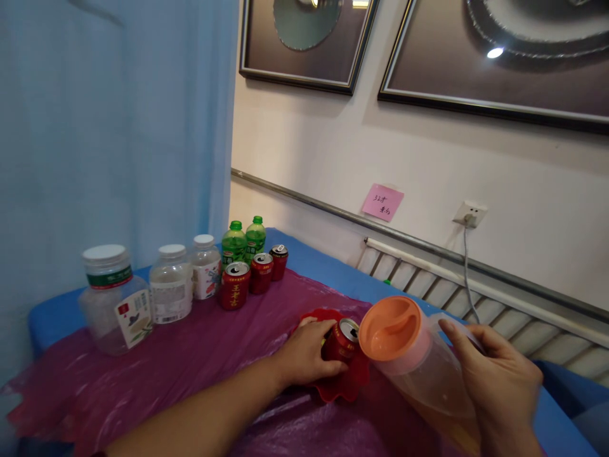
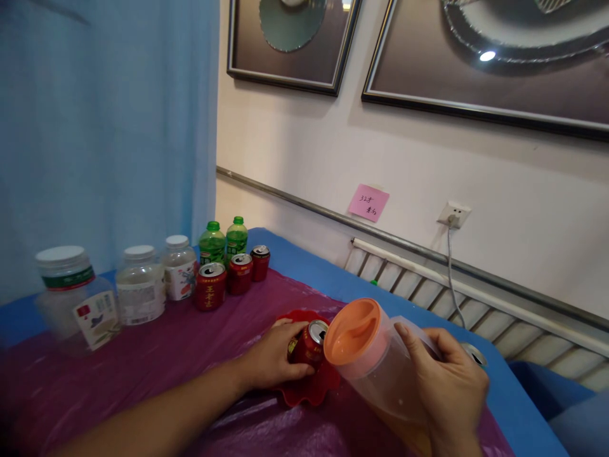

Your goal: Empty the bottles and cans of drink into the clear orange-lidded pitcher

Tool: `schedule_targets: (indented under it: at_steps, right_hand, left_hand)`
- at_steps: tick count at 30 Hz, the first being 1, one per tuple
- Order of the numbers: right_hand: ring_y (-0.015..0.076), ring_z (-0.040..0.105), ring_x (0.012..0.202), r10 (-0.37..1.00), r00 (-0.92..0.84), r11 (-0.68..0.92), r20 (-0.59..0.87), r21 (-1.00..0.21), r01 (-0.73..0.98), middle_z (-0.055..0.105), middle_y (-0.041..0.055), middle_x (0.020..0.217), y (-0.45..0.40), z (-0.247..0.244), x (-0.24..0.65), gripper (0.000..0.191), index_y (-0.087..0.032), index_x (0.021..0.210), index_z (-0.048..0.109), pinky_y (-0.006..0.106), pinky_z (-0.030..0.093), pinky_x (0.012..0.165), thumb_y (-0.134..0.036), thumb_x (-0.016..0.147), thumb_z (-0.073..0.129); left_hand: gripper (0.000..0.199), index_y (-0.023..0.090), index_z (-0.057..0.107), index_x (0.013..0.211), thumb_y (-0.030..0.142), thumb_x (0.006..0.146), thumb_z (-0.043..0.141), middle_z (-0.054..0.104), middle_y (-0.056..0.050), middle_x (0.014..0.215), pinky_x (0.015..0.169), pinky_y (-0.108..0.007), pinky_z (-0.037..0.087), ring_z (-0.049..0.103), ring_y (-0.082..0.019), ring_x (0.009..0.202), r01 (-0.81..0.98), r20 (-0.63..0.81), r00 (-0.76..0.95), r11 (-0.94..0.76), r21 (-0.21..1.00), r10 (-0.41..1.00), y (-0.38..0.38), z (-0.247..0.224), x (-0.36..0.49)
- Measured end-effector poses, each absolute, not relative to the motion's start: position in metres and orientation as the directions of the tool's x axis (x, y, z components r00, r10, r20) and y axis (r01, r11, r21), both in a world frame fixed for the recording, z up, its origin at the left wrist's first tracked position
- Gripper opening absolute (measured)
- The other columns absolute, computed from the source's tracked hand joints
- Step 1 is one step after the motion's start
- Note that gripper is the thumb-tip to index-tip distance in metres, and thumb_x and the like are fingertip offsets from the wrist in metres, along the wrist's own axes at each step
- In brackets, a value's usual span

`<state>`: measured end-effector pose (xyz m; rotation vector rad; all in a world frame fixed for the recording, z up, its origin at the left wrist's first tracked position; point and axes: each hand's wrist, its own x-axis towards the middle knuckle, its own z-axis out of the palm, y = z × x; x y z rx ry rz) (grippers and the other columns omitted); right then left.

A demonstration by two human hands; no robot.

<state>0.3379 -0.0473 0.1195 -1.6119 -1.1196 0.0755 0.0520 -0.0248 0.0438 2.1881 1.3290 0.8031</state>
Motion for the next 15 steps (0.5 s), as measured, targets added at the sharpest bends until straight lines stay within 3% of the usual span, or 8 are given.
schedule_targets:
  at_steps: [15]
  right_hand:
    - [0.0172,0.051,0.064,0.691,0.546,0.061,0.474,-0.791,0.609,0.052,-0.0034,0.058,-0.047,0.1177,0.3395,0.05,-0.024,0.065,0.069,0.027,0.034,0.058,-0.073,0.062,0.072]
  left_hand:
    - [0.063,0.029,0.065,0.124,0.049,0.067,0.081,0.073,-0.004,0.119,0.101,-0.041,0.044,0.065,-0.032,0.109,0.622,0.259,0.376,-0.449,0.642,0.89,-0.0252,0.0454,0.0527]
